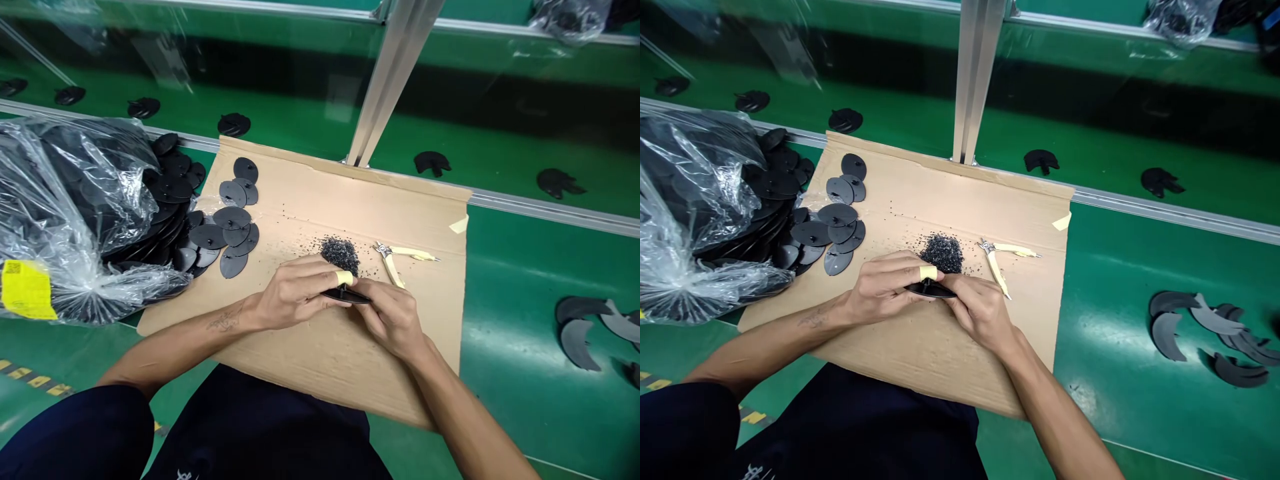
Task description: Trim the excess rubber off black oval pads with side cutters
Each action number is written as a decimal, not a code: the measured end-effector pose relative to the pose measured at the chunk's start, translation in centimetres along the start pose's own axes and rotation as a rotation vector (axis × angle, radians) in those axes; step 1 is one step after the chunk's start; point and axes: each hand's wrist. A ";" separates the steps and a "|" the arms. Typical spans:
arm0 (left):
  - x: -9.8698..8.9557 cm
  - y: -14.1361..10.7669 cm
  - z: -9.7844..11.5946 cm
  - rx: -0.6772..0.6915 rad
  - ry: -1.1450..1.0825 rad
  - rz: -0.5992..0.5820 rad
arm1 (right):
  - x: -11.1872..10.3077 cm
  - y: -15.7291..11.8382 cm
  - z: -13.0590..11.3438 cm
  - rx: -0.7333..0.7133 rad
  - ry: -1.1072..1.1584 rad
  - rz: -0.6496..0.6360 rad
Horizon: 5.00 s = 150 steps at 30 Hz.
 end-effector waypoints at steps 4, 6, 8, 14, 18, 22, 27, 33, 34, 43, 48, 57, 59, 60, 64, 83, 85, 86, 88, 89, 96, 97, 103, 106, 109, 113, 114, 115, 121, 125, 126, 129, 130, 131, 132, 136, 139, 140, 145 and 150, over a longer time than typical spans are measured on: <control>0.0 0.0 0.2 0.012 0.014 0.021 | 0.0 0.1 -0.1 -0.018 0.042 -0.002; -0.1 0.1 0.2 -0.010 0.002 0.006 | 0.0 0.1 -0.2 -0.017 0.062 -0.006; 0.0 0.2 0.1 -0.041 -0.036 -0.016 | 0.0 0.1 -0.1 -0.004 0.089 -0.006; 0.2 -0.2 -0.2 -0.109 -0.112 -0.034 | -0.1 0.1 0.1 0.093 0.164 -0.015; -0.1 -0.4 -0.4 -0.112 -0.049 -0.016 | -0.2 0.4 0.0 0.117 0.170 0.070; -0.1 -0.3 -0.4 -0.095 -0.018 -0.046 | -0.6 0.8 -0.4 0.057 0.203 0.096; -0.5 0.1 -0.6 -0.128 0.068 -0.002 | -3.3 0.8 1.8 0.101 -0.076 0.005; -1.3 0.1 -1.6 -0.132 0.183 -0.011 | -5.3 -0.2 5.6 0.301 -0.572 -0.047; -1.3 0.0 -1.6 -0.135 0.187 -0.021 | -5.2 -0.2 5.3 0.311 -0.555 -0.047; -0.6 -0.4 -1.3 -0.179 -0.017 0.006 | -2.7 0.9 0.8 0.139 0.004 -0.056; -0.6 -0.3 -1.4 -0.177 -0.049 0.017 | -2.3 0.6 1.3 0.026 -0.027 -0.018; -0.7 -0.4 -1.4 -0.176 -0.088 0.028 | -2.3 0.9 1.0 -0.026 -0.043 0.038; -0.6 -0.5 -1.4 -0.164 -0.101 0.024 | -2.3 0.9 1.0 -0.038 -0.048 0.030; -0.6 -0.5 -1.4 -0.160 -0.109 0.024 | -2.4 0.9 0.9 -0.042 -0.053 0.024; -0.3 -0.6 -1.4 -0.169 -0.131 0.032 | -2.6 0.8 0.7 -0.032 -0.082 0.007; -0.7 -0.1 -1.0 -0.207 -0.056 -0.025 | -3.3 0.8 0.2 -0.008 -0.308 -0.007; -0.8 0.0 -1.0 -0.143 -0.007 -0.082 | -3.2 0.8 0.4 -0.018 -0.382 -0.011; -0.7 -0.1 -1.1 -0.109 0.042 -0.120 | -3.2 0.8 0.5 -0.031 -0.417 -0.012; -0.7 -0.3 -1.3 -0.048 0.191 -0.179 | -3.1 0.8 0.6 -0.058 -0.471 -0.012; -0.7 -0.4 -1.4 -0.025 0.271 -0.193 | -3.1 0.9 0.7 -0.066 -0.486 -0.009; -1.2 -0.5 -2.0 -0.010 0.308 -0.156 | -3.4 0.9 0.8 -0.013 -0.392 0.002; -1.2 -0.5 -2.0 -0.002 0.279 -0.157 | -3.4 0.9 0.8 -0.010 -0.400 0.001; -0.8 -0.6 -2.1 0.004 0.372 -0.222 | -3.3 0.8 0.8 -0.004 -0.460 -0.033; -0.8 -0.6 -1.8 -0.083 0.254 -0.119 | -3.2 0.8 0.9 0.042 -0.330 -0.010; -0.5 -0.5 -1.1 -0.234 -0.033 -0.010 | -2.8 0.9 0.5 0.125 -0.096 0.046; 0.1 -0.6 -0.5 -0.264 -0.243 0.023 | -2.0 0.9 -0.1 0.088 0.056 0.119; 0.2 -0.7 -0.5 -0.221 -0.195 0.002 | -1.8 0.9 -0.2 0.034 0.027 0.128; 0.2 -0.7 -0.6 -0.169 -0.114 -0.031 | -1.6 0.9 -0.3 -0.028 -0.025 0.132; -0.1 -1.0 -1.4 -0.060 0.136 -0.188 | -1.8 0.9 -1.1 -0.076 0.093 0.070; -0.4 -0.7 -1.3 -0.172 -0.054 -0.082 | -3.2 1.0 -0.5 0.048 0.092 0.127; -0.4 -0.6 -1.3 -0.196 -0.088 -0.066 | -3.4 1.0 -0.2 0.040 0.021 0.118; -0.5 -0.3 -1.1 -0.217 -0.154 -0.042 | -3.7 1.0 0.7 -0.020 -0.150 0.032; -0.5 -0.3 -1.1 -0.213 -0.166 -0.041 | -3.6 1.0 0.9 -0.034 -0.178 0.008; -0.4 -0.3 -1.1 -0.210 -0.173 -0.043 | -3.5 1.0 1.0 -0.042 -0.198 -0.007; -0.4 -0.4 -1.1 -0.208 -0.175 -0.049 | -3.4 1.0 1.1 -0.048 -0.214 -0.014; -0.2 -0.6 -1.1 -0.188 -0.164 -0.045 | -3.2 0.9 1.0 -0.059 -0.273 -0.029; 0.0 -0.8 -1.1 -0.178 -0.155 -0.010 | -3.3 0.7 0.9 -0.057 -0.361 -0.022; 0.0 -0.8 -1.2 -0.178 -0.154 -0.004 | -3.3 0.7 0.9 -0.059 -0.391 -0.020; 0.0 -1.0 -1.2 -0.162 -0.153 -0.020 | -3.4 0.5 0.7 -0.092 -0.503 -0.035; 0.1 -1.1 -1.1 -0.148 -0.147 -0.017 | -3.5 0.5 0.5 -0.124 -0.558 -0.015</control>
Point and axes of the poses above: each hand's wrist, its own y-axis towards the middle knuckle, its own x-axis out of the palm, z = x × y, and after that the axes turned 4 degrees about x, right-handed
